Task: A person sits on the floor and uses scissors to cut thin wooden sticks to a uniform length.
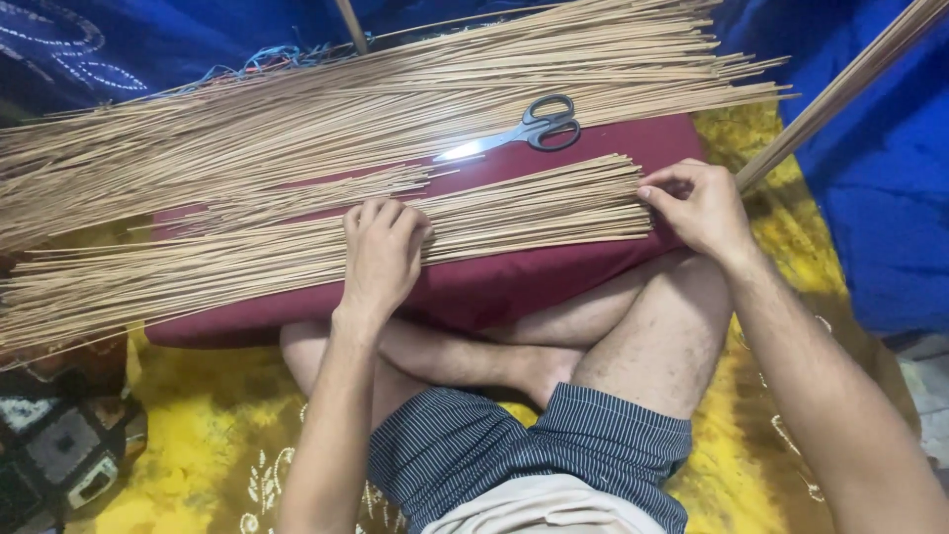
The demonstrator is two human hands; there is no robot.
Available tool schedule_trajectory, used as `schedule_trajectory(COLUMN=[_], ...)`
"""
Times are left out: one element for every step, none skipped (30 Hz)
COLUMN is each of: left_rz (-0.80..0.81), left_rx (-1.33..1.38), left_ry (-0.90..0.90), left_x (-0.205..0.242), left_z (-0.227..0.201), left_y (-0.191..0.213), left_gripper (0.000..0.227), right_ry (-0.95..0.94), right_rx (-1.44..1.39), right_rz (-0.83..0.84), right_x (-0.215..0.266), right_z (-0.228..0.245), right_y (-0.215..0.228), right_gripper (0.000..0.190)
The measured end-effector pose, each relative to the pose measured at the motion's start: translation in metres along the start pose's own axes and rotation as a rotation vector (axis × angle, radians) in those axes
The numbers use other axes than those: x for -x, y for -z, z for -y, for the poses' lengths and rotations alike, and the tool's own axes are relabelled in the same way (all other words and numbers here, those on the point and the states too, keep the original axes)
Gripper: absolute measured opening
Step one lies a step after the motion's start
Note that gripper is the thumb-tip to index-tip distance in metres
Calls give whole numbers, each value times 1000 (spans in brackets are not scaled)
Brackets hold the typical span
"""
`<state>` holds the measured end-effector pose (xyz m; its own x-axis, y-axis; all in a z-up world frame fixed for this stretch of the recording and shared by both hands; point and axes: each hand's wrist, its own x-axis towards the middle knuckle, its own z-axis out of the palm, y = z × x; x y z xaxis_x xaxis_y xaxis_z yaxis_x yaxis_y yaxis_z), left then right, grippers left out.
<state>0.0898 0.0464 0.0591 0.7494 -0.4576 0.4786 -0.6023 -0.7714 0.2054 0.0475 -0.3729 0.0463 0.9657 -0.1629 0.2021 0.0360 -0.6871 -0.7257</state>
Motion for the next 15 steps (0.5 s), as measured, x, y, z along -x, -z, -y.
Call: schedule_trajectory(left_rz=[1, 0, -1, -2, -7, -12, -12, -30, -49, -51, -68, -84, -88, -91, -93], left_rx=[0, 4, 8, 9, 21, 33, 34, 52, 69, 69, 78, 86, 86, 84, 81], left_ry=[0, -1, -4, -6, -7, -8, -9, -13, -18, -18, -29, -40, -40, -45, -51], left_x=[1, 2, 3, 4, 5, 6, 7, 7, 8, 8, 8, 9, 9, 10, 10], left_z=[1, 3, 4, 3, 3, 2, 2, 2, 2, 2, 1, 1, 2, 3, 4], left_y=[-2, -4, -6, -6, -7, -7, -8, -9, -9, -9, -8, -7, -8, -10, -12], left_gripper=[8, 9, 9, 9, 9, 9, 9, 10, 12, 12, 11, 12, 12, 11, 11], right_ry=[-1, -3, -4, -5, -21, -36, -37, -47, -56, -55, -78, -100, -98, -113, -130], right_rx=[0, 12, 25, 25, 6, -13, -12, -27, -41, -40, -11, 19, 20, 42, 63], right_rz=[0, -2, -6, -8, -16, -24, -24, -31, -37, -38, -57, -77, -78, -75, -72], right_x=[1, 3, 4, 5, 7, 8, 9, 10, 11, 12, 13, 14, 14, 13, 14], right_z=[-1, -3, -4, -4, -4, -3, -2, 0, 1, -3, -6, -10, -12, -13, -15], right_y=[-1, -1, -1, -2, -2, -3, -2, -1, 0, 1, 2, 3, 3, 2, 1], right_gripper=[15, 16, 16, 16, 17, 17, 17, 19, 21, 21, 21, 22, 22, 21, 20])
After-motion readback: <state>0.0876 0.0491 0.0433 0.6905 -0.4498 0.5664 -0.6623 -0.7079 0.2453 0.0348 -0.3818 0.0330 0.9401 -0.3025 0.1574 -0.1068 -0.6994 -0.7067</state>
